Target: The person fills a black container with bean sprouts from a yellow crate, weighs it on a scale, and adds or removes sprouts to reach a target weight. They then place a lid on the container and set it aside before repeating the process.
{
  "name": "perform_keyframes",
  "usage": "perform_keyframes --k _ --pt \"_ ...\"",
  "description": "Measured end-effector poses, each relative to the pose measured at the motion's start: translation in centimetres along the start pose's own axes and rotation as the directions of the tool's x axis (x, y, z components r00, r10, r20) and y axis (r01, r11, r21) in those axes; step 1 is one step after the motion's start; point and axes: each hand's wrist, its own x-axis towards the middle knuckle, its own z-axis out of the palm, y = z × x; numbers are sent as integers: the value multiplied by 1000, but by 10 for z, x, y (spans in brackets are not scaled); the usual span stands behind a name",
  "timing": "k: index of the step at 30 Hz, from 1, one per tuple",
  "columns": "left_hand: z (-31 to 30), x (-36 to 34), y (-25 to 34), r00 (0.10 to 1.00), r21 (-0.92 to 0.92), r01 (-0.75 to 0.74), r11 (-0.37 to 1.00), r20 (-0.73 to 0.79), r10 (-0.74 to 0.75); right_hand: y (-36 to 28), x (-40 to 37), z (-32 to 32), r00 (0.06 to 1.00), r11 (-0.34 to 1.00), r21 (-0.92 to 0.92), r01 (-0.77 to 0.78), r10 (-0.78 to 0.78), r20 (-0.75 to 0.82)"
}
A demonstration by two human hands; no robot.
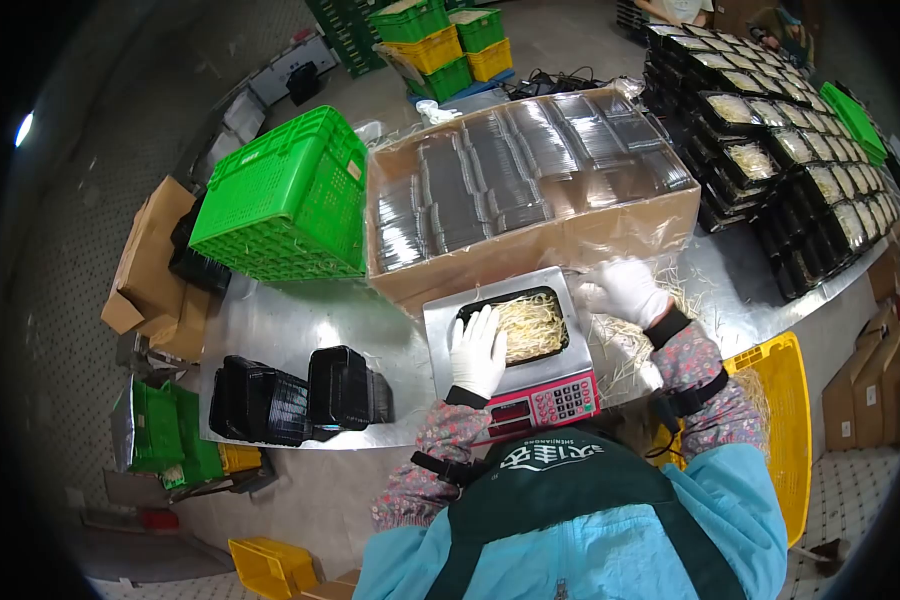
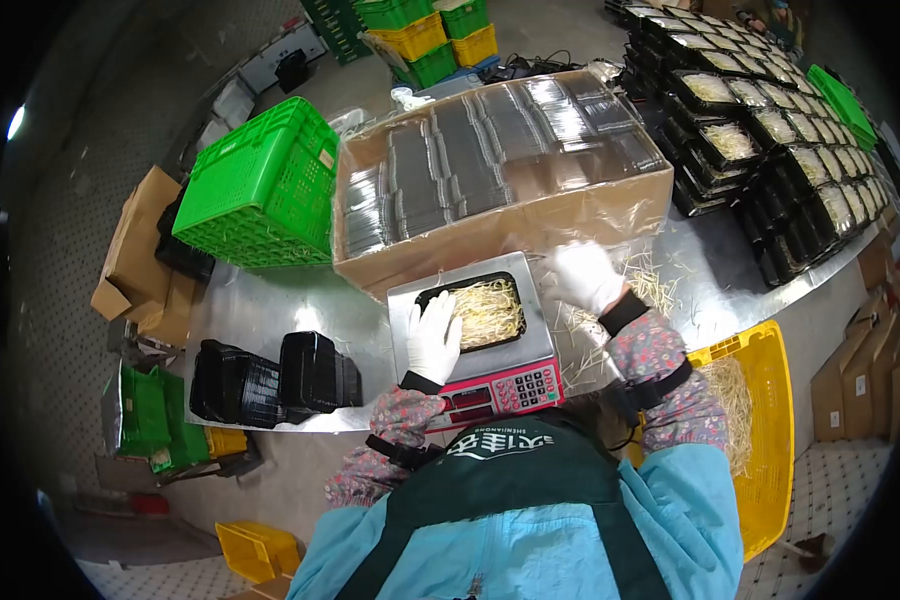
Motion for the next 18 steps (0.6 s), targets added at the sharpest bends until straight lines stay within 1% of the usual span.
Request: perform_keyframes --k 1,3,5,6,9,10,11,13,15,18 --pt "1 -1 0 1000 1 3 1000 3 -3 -15 5 13 988 988 137 71 -51 -143" --pt "-1 -1 0 1000 -2 -1 1000 2 1 -43 25 54 942 937 306 170 -63 -330" --pt "-2 0 1 1000 -1 -2 1000 2 2 -67 36 59 988 959 267 92 -54 -148" --pt "-2 0 1 1000 1 -2 1000 3 2 -71 41 64 991 953 284 103 -75 -109" --pt "-1 0 -1 1000 6 -5 1000 -2 5 -65 43 62 997 936 352 18 8 -73" --pt "0 -1 -2 1000 4 -4 1000 -3 4 -58 42 54 998 914 406 -2 29 -59" --pt "1 -1 -2 1000 1 -3 1000 -5 3 -50 38 46 995 916 401 7 32 -92" --pt "0 0 -1 1000 -1 -6 1000 -8 6 -35 32 39 995 854 520 -30 75 -65" --pt "-2 1 -1 1000 -28 -7 1000 -12 6 -26 22 30 991 789 613 -45 111 -70" --pt "-5 4 1 1000 -61 -5 998 -6 4 -14 10 26 985 691 719 -79 165 -50"
